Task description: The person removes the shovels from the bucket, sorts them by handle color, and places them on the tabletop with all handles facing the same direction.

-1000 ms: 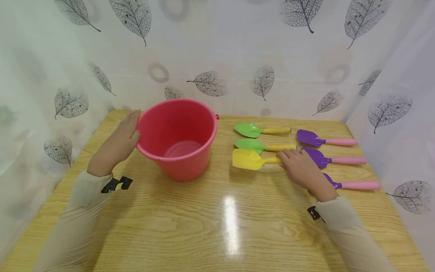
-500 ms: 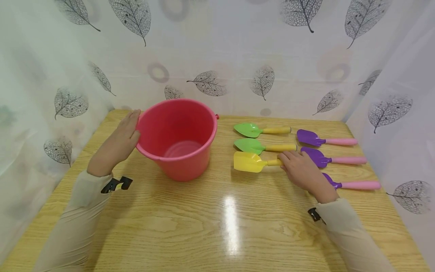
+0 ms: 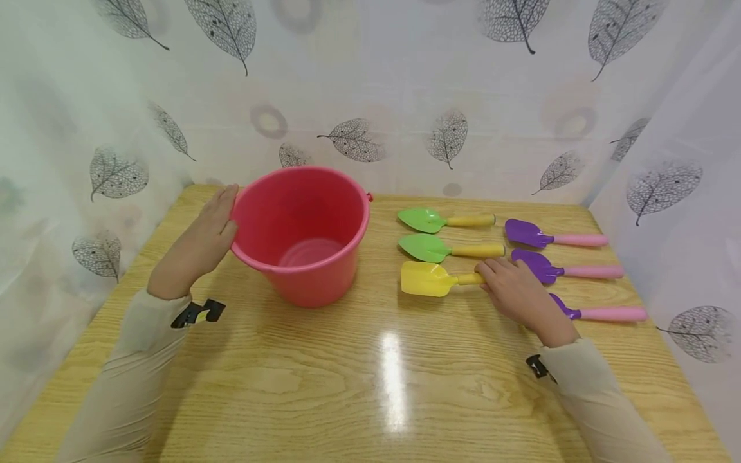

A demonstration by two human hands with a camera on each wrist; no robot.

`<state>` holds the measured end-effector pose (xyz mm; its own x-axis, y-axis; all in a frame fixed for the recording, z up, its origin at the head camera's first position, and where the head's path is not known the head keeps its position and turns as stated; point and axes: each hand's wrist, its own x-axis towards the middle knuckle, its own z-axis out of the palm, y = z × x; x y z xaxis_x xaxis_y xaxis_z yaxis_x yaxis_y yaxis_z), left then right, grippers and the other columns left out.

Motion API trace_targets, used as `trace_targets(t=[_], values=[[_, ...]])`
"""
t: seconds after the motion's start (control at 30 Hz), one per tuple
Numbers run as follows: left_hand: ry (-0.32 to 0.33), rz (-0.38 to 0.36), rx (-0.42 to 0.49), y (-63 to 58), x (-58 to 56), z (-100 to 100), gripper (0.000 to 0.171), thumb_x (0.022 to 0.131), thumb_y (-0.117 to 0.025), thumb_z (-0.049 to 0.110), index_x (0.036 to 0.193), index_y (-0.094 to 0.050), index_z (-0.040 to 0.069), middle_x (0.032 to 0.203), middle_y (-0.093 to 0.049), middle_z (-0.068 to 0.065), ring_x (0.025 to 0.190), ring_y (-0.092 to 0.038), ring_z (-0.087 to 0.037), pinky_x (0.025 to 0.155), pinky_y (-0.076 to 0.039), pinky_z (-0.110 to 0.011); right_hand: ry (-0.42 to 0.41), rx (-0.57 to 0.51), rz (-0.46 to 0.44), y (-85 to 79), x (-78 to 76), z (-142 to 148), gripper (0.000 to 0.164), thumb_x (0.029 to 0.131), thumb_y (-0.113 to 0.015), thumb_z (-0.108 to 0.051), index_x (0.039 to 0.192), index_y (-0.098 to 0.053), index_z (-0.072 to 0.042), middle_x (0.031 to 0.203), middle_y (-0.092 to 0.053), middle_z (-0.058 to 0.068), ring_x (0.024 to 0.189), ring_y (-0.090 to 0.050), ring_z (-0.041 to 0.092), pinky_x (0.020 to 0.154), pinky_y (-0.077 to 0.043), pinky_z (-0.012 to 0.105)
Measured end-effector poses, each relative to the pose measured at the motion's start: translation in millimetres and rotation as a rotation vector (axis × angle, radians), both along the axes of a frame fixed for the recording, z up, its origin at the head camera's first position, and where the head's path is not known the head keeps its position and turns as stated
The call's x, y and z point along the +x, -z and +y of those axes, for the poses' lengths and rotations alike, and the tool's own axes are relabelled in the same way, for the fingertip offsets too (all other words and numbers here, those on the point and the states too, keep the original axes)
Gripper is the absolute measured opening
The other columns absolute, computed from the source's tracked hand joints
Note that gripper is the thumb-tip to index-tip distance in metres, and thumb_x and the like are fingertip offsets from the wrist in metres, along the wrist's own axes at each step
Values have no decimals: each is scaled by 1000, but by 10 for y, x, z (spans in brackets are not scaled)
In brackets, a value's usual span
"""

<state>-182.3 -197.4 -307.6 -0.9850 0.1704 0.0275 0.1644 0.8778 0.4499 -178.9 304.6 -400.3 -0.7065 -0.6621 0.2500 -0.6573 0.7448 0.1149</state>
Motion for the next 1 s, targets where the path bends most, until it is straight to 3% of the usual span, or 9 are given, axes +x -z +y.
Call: trace_targets(t=[0.53, 1.0], values=[[0, -9, 3, 5, -9, 1, 61, 96, -25, 17, 151, -2, 1, 159, -3, -16, 147, -1, -35, 118, -9, -54, 24, 8, -45, 10, 39, 33, 26, 80, -68, -10, 102, -56, -7, 94, -62, 9, 84, -60, 29, 60, -37, 36], [3, -6, -2, 1, -7, -7, 60, 97, -25, 17, 151, -3, 2, 159, -5, -17, 147, -1, -35, 117, -10, -55, 48, 13, -71, 23, 63, 58, 22, 81, -66, -10, 100, -56, -6, 93, -61, 9, 82, -60, 27, 61, -38, 38]])
